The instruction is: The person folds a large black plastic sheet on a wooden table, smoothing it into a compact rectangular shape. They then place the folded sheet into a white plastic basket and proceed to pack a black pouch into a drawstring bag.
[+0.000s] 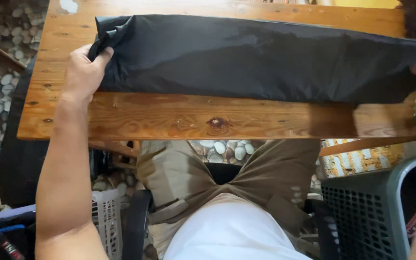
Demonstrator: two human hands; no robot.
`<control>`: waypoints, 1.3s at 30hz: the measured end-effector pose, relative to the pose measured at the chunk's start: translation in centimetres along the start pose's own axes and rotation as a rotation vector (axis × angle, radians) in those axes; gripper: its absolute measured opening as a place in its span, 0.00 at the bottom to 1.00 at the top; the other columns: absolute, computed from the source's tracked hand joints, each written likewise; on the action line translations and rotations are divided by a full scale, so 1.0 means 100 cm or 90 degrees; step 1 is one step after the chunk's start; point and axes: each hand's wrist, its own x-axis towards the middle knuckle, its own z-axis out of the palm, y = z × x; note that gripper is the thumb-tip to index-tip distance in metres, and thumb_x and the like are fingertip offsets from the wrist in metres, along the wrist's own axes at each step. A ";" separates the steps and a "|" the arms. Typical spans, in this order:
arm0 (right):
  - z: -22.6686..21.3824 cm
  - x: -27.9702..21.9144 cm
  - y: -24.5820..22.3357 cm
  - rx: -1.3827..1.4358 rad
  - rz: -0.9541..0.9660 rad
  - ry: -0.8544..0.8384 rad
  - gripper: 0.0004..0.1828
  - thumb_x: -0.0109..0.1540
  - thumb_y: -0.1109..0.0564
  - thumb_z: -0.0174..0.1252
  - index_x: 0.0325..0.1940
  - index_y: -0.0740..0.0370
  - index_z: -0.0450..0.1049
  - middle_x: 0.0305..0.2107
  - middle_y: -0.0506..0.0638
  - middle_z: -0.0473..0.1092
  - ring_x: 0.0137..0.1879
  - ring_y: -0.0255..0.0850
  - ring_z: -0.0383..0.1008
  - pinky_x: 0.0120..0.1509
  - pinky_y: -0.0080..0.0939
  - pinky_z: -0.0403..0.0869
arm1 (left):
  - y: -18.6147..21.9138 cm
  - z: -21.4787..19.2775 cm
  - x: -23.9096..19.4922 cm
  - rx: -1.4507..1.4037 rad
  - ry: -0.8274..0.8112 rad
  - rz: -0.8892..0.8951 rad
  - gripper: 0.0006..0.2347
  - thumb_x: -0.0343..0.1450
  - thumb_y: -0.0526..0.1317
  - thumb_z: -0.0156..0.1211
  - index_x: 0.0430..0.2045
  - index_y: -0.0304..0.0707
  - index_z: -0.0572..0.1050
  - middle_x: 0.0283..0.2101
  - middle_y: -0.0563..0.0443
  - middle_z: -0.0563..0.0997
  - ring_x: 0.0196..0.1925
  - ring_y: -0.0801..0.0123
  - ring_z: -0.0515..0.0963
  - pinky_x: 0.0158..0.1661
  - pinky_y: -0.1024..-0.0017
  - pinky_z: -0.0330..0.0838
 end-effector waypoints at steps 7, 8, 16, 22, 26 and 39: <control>0.097 0.031 -0.038 -0.231 -0.069 0.185 0.16 0.85 0.49 0.57 0.65 0.65 0.75 0.49 0.54 0.73 0.54 0.41 0.71 0.53 0.45 0.69 | -0.008 -0.001 0.015 0.135 0.053 -0.059 0.18 0.76 0.47 0.65 0.18 0.48 0.64 0.25 0.65 0.59 0.29 0.77 0.56 0.28 0.69 0.50; 0.104 0.036 -0.039 -0.391 -0.065 0.238 0.20 0.86 0.50 0.59 0.58 0.74 0.77 0.43 0.64 0.75 0.50 0.51 0.73 0.46 0.55 0.68 | -0.006 0.000 0.015 0.152 0.057 -0.084 0.19 0.75 0.47 0.64 0.17 0.48 0.62 0.23 0.64 0.58 0.28 0.76 0.56 0.28 0.68 0.50; 0.167 0.043 -0.102 -0.507 0.183 0.204 0.30 0.79 0.40 0.44 0.59 0.75 0.70 0.49 0.80 0.72 0.53 0.78 0.71 0.51 0.70 0.69 | 0.018 0.001 0.018 0.348 -0.004 -0.107 0.14 0.72 0.52 0.56 0.32 0.43 0.81 0.31 0.43 0.82 0.38 0.49 0.81 0.37 0.57 0.69; 0.166 0.056 -0.092 -0.580 0.150 0.210 0.31 0.78 0.41 0.43 0.60 0.76 0.72 0.52 0.78 0.70 0.55 0.75 0.71 0.53 0.70 0.70 | 0.006 0.012 0.028 0.525 0.025 -0.052 0.18 0.73 0.55 0.56 0.35 0.37 0.81 0.38 0.37 0.83 0.42 0.38 0.81 0.44 0.46 0.71; 0.166 0.059 -0.082 -0.559 0.122 0.233 0.29 0.79 0.44 0.45 0.60 0.78 0.70 0.50 0.78 0.71 0.53 0.75 0.71 0.53 0.69 0.69 | 0.009 0.007 0.031 0.509 -0.001 -0.109 0.22 0.69 0.57 0.56 0.35 0.35 0.80 0.39 0.33 0.83 0.44 0.36 0.81 0.41 0.46 0.73; 0.160 0.073 -0.065 -0.563 0.088 0.240 0.27 0.78 0.43 0.48 0.56 0.75 0.71 0.48 0.81 0.73 0.52 0.78 0.73 0.52 0.69 0.70 | 0.147 0.072 0.000 0.589 -0.124 0.182 0.28 0.81 0.49 0.38 0.73 0.29 0.48 0.78 0.38 0.50 0.79 0.52 0.50 0.75 0.57 0.41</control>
